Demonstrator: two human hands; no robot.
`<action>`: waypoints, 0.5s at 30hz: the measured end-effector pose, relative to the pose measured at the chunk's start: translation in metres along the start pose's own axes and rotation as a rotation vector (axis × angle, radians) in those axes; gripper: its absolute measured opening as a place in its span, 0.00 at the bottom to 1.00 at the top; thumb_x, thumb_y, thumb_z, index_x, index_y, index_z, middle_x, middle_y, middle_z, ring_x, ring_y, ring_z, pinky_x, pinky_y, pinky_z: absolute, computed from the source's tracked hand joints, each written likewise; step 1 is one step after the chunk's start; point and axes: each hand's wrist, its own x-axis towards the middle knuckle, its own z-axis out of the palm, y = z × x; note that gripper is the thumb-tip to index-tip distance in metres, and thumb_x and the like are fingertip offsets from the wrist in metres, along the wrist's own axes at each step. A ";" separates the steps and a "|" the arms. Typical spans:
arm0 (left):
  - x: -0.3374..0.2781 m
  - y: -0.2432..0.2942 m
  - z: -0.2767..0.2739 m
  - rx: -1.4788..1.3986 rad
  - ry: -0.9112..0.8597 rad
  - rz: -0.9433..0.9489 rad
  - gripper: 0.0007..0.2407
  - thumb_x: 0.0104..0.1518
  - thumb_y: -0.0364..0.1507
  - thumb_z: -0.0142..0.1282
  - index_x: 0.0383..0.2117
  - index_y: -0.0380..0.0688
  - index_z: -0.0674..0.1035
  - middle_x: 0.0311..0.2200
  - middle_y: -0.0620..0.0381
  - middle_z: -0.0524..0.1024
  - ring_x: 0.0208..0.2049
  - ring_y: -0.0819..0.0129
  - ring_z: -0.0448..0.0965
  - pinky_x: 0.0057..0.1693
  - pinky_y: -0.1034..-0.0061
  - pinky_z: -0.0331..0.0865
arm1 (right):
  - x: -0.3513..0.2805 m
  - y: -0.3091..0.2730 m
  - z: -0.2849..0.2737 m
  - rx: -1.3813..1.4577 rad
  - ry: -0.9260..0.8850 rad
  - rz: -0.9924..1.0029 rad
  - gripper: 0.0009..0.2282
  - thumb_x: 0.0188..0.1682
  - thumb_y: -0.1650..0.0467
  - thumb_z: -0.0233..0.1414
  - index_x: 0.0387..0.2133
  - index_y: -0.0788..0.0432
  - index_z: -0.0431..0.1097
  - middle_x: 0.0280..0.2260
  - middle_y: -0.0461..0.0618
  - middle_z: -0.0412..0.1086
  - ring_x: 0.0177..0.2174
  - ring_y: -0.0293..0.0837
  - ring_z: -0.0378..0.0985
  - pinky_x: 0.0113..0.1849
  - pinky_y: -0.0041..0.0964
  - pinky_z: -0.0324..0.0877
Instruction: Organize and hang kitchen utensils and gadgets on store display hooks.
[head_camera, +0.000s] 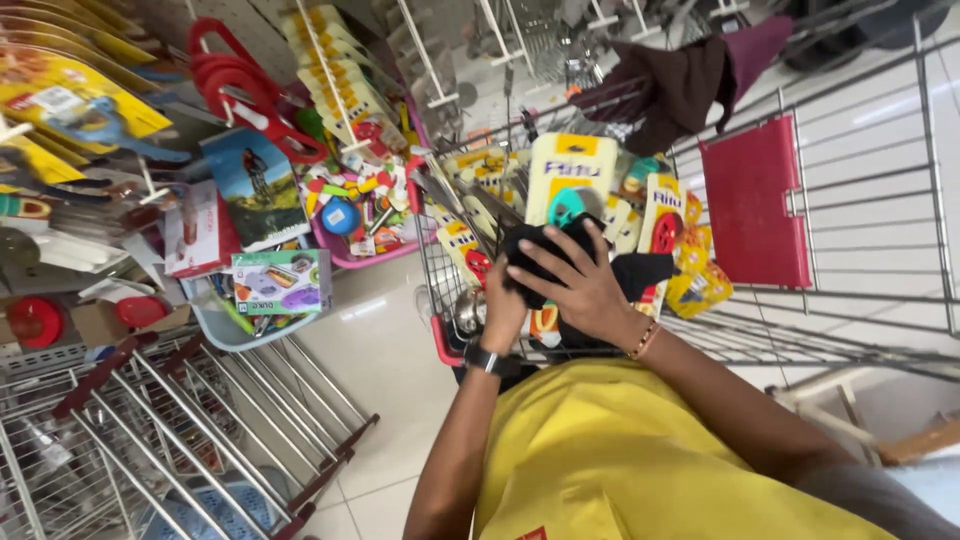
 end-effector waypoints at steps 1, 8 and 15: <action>0.000 0.007 -0.002 0.011 0.019 0.002 0.17 0.58 0.14 0.42 0.54 0.31 0.75 0.48 0.49 0.80 0.49 0.66 0.79 0.57 0.74 0.72 | 0.009 0.006 0.001 0.039 0.002 -0.030 0.26 0.43 0.77 0.52 0.57 0.44 0.71 0.62 0.47 0.64 0.64 0.54 0.58 0.62 0.66 0.48; -0.019 0.065 -0.017 0.195 0.086 0.027 0.11 0.62 0.22 0.54 0.49 0.31 0.77 0.40 0.46 0.83 0.43 0.68 0.81 0.51 0.74 0.74 | 0.086 0.076 0.026 0.194 0.187 0.204 0.24 0.45 0.80 0.49 0.56 0.52 0.73 0.62 0.51 0.65 0.64 0.60 0.60 0.60 0.57 0.57; -0.008 0.104 -0.030 0.166 0.334 0.075 0.11 0.63 0.22 0.52 0.50 0.32 0.78 0.41 0.46 0.84 0.43 0.67 0.82 0.52 0.73 0.73 | 0.135 0.012 -0.032 0.343 0.256 -0.083 0.19 0.44 0.78 0.54 0.51 0.55 0.71 0.58 0.53 0.68 0.59 0.60 0.68 0.58 0.56 0.60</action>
